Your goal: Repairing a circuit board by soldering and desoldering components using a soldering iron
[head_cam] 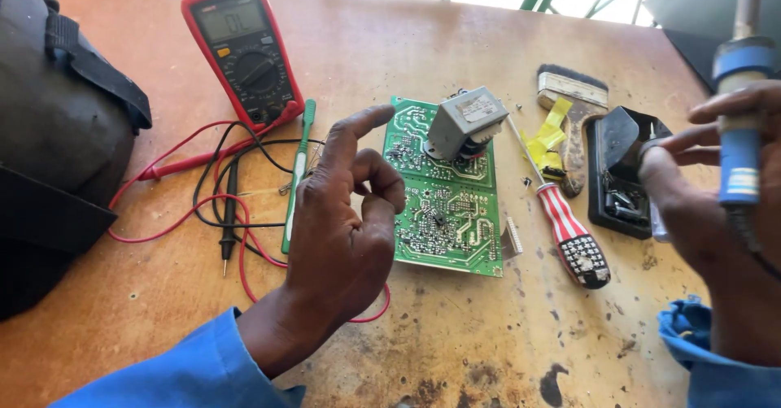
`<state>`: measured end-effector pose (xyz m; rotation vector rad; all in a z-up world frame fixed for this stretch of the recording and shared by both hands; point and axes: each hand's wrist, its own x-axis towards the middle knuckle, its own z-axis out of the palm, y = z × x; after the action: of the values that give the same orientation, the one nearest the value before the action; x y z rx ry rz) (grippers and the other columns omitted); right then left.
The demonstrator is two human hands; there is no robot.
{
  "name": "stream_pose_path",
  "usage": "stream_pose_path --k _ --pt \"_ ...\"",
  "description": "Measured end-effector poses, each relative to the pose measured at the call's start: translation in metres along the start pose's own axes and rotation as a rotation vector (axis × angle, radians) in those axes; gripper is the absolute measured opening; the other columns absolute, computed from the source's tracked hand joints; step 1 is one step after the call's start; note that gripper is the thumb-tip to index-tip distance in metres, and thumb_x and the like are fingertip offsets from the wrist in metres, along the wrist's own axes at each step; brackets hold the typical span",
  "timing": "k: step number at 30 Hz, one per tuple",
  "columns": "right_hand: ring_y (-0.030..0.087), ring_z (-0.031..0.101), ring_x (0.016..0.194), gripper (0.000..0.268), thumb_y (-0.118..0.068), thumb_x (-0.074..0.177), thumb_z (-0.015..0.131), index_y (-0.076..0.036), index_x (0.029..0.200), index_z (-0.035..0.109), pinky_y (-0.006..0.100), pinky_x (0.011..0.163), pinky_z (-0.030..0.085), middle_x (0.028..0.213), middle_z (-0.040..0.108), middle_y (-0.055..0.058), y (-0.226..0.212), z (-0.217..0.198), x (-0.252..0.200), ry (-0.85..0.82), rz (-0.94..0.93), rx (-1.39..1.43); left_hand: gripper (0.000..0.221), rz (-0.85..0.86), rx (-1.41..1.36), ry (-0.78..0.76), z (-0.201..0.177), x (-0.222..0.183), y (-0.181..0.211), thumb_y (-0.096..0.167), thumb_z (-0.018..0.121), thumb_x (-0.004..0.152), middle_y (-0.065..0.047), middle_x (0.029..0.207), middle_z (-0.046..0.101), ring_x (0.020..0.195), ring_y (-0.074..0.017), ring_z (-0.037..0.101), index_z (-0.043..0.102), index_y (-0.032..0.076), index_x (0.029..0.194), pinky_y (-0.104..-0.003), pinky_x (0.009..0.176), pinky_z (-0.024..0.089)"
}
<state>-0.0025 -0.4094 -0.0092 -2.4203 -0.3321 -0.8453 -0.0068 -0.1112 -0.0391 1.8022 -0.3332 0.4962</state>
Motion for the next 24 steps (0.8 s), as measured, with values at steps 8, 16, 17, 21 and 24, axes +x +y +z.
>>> stream_pose_path --k 8,16,17,21,24 --pt "0.02 0.054 0.092 0.047 0.015 0.101 0.057 -0.007 0.139 0.041 0.032 0.081 0.047 0.122 0.05 0.014 0.071 0.009 -0.005 0.085 0.147 -0.027 0.023 0.024 -0.005 -0.018 0.0 0.0 0.001 0.015 0.053 0.09 0.004 0.078 0.071 0.071 -0.0126 0.066 0.066 0.014 0.108 -0.031 0.071 0.052" --pt "0.028 0.064 0.101 0.042 0.016 0.111 0.068 0.003 0.13 0.034 0.035 0.097 0.053 0.125 0.058 0.025 -0.014 0.033 -0.016 0.042 0.032 0.19 0.039 -0.075 0.004 -0.013 -0.001 0.001 -0.001 0.04 0.058 0.1 0.005 0.059 0.04 0.055 -0.0101 0.036 0.054 0.015 0.071 -0.035 0.05 0.032" --pt "0.03 0.068 0.1 0.043 0.011 0.103 0.073 0.003 0.122 0.036 0.036 0.093 0.055 0.117 0.063 0.025 -0.035 0.035 -0.017 0.015 -0.049 0.2 0.042 -0.078 0.027 0.015 -0.001 0.0 -0.002 0.04 0.055 0.102 0.004 0.06 0.035 0.056 -0.0113 0.033 0.046 0.015 0.07 -0.037 0.051 0.029" --pt "0.027 0.071 0.119 0.049 -0.023 0.086 0.079 -0.009 0.113 0.041 0.042 0.116 0.039 0.11 0.076 0.011 -0.054 0.049 -0.022 -0.164 -0.201 0.129 0.01 0.007 -0.006 0.126 -0.001 0.002 0.001 0.021 0.052 0.099 0.003 0.083 0.063 0.078 -0.0141 0.058 0.059 0.016 0.095 -0.032 0.068 0.046" --pt "0.019 0.074 0.1 0.045 -0.023 0.084 0.085 -0.016 0.109 0.049 0.033 0.086 0.052 0.11 0.075 0.001 -0.071 0.056 -0.022 -0.212 -0.189 0.095 0.02 -0.066 -0.048 0.217 0.0 0.001 0.004 0.026 0.058 0.095 0.003 0.084 0.059 0.081 -0.0125 0.058 0.057 0.014 0.11 -0.032 0.074 0.048"
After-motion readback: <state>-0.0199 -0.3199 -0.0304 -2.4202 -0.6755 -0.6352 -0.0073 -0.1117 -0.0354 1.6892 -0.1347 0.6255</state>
